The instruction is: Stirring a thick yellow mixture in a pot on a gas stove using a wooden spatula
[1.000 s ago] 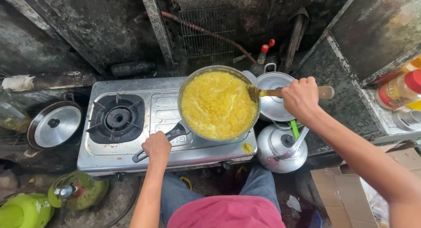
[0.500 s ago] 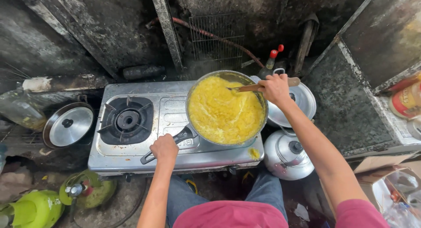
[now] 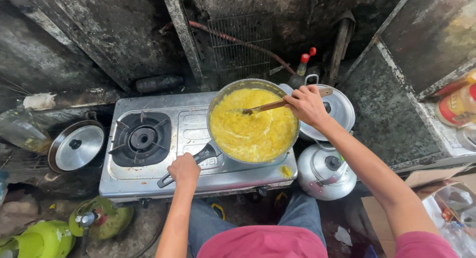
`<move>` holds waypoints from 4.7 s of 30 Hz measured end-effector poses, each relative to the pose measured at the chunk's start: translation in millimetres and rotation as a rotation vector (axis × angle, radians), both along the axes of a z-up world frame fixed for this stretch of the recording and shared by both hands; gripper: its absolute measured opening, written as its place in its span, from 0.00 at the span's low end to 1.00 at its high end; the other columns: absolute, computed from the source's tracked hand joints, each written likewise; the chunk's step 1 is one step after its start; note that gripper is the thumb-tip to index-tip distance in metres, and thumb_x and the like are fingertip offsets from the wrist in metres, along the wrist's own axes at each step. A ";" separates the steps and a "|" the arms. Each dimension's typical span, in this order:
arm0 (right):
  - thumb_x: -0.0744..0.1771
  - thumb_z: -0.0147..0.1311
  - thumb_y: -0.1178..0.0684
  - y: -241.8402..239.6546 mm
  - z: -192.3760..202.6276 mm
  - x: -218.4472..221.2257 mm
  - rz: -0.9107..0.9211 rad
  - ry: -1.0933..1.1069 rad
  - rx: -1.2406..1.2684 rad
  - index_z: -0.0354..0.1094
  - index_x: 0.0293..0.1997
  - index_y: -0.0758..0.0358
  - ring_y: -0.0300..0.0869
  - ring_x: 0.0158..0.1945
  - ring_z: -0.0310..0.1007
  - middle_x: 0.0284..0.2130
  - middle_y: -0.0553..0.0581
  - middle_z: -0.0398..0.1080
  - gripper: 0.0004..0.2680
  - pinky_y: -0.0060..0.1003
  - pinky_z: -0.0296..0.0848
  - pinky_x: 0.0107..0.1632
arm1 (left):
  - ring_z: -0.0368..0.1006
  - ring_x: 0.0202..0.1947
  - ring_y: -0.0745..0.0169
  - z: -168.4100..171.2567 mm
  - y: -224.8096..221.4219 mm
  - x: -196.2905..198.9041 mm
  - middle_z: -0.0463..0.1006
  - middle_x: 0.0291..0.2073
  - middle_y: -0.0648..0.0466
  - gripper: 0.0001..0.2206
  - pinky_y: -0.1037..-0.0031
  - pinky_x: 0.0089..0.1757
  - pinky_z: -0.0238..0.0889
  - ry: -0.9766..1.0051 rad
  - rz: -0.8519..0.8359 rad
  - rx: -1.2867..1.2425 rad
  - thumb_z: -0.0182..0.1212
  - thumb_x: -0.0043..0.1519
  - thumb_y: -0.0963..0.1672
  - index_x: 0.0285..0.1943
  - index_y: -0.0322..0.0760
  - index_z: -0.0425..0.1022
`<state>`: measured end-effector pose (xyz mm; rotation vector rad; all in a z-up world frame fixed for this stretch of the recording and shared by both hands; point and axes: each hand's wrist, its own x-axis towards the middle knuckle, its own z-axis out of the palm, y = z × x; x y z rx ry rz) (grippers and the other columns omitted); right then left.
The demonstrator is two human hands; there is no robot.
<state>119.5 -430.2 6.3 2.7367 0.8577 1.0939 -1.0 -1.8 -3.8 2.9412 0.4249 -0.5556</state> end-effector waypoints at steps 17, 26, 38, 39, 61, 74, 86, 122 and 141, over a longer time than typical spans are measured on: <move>0.67 0.51 0.34 -68.0 133.4 -85.0 -0.344 0.072 -0.420 0.72 0.39 0.32 0.37 0.35 0.71 0.28 0.41 0.68 0.07 0.37 0.62 0.50 | 0.83 0.42 0.35 8.7 -1.2 -0.1 0.85 0.35 0.38 0.07 0.51 0.43 0.74 -0.014 0.016 -0.029 0.64 0.58 0.40 0.41 0.29 0.84; 0.66 0.52 0.47 -43.7 91.6 -37.3 -0.568 0.266 -0.516 0.77 0.30 0.45 0.45 0.33 0.72 0.28 0.49 0.74 0.07 0.42 0.54 0.45 | 0.83 0.42 0.36 -0.4 2.3 2.2 0.85 0.33 0.39 0.06 0.52 0.44 0.73 0.000 0.006 -0.018 0.64 0.58 0.39 0.39 0.30 0.85; 0.65 0.50 0.35 -28.1 -23.2 4.8 -0.446 0.362 -0.231 0.78 0.41 0.30 0.41 0.38 0.79 0.30 0.45 0.76 0.09 0.44 0.63 0.49 | 0.82 0.43 0.36 5.8 -0.6 2.8 0.85 0.35 0.38 0.07 0.51 0.45 0.71 0.000 0.004 -0.026 0.61 0.59 0.38 0.41 0.30 0.84; 0.65 0.53 0.36 -20.9 -31.6 -0.5 -0.415 0.383 -0.160 0.78 0.41 0.33 0.42 0.38 0.79 0.29 0.45 0.76 0.08 0.44 0.65 0.47 | 0.82 0.43 0.36 6.4 -0.7 1.7 0.85 0.35 0.39 0.07 0.51 0.45 0.71 0.001 -0.003 -0.022 0.61 0.59 0.38 0.41 0.30 0.84; 0.64 0.56 0.52 -27.8 121.8 -108.3 -0.152 -0.158 -0.338 0.74 0.39 0.46 0.47 0.32 0.61 0.26 0.53 0.64 0.04 0.46 0.62 0.49 | 0.82 0.44 0.35 12.3 -2.1 -2.6 0.85 0.36 0.37 0.07 0.51 0.46 0.71 -0.010 0.005 -0.035 0.61 0.59 0.37 0.42 0.29 0.84; 0.64 0.52 0.48 -39.2 73.1 -51.3 -0.505 0.310 -0.415 0.80 0.31 0.46 0.47 0.33 0.71 0.26 0.53 0.74 0.07 0.46 0.55 0.48 | 0.82 0.46 0.35 2.1 -0.1 -0.3 0.85 0.38 0.38 0.08 0.51 0.47 0.70 0.007 0.012 -0.034 0.61 0.59 0.37 0.43 0.30 0.84; 0.66 0.48 0.36 -15.9 -7.4 -42.9 -0.504 0.482 -0.168 0.79 0.41 0.30 0.45 0.39 0.79 0.31 0.48 0.78 0.10 0.43 0.64 0.49 | 0.82 0.46 0.37 -5.4 1.7 4.7 0.85 0.37 0.40 0.07 0.51 0.46 0.70 -0.019 0.002 -0.023 0.62 0.59 0.38 0.41 0.32 0.84; 0.64 0.51 0.41 -50.6 106.1 -52.8 -0.305 0.215 -0.684 0.76 0.31 0.41 0.40 0.30 0.70 0.25 0.45 0.73 0.07 0.40 0.67 0.47 | 0.82 0.44 0.35 6.5 0.5 -2.8 0.84 0.35 0.36 0.07 0.51 0.43 0.74 -0.009 0.010 -0.063 0.62 0.59 0.38 0.42 0.28 0.84; 0.69 0.49 0.38 32.9 23.1 -127.0 -0.381 1.107 0.015 0.73 0.51 0.48 0.52 0.45 0.81 0.37 0.57 0.78 0.13 0.49 0.80 0.45 | 0.82 0.46 0.34 18.8 -1.0 -3.4 0.84 0.38 0.35 0.09 0.49 0.43 0.75 -0.008 0.013 -0.081 0.62 0.59 0.38 0.45 0.27 0.84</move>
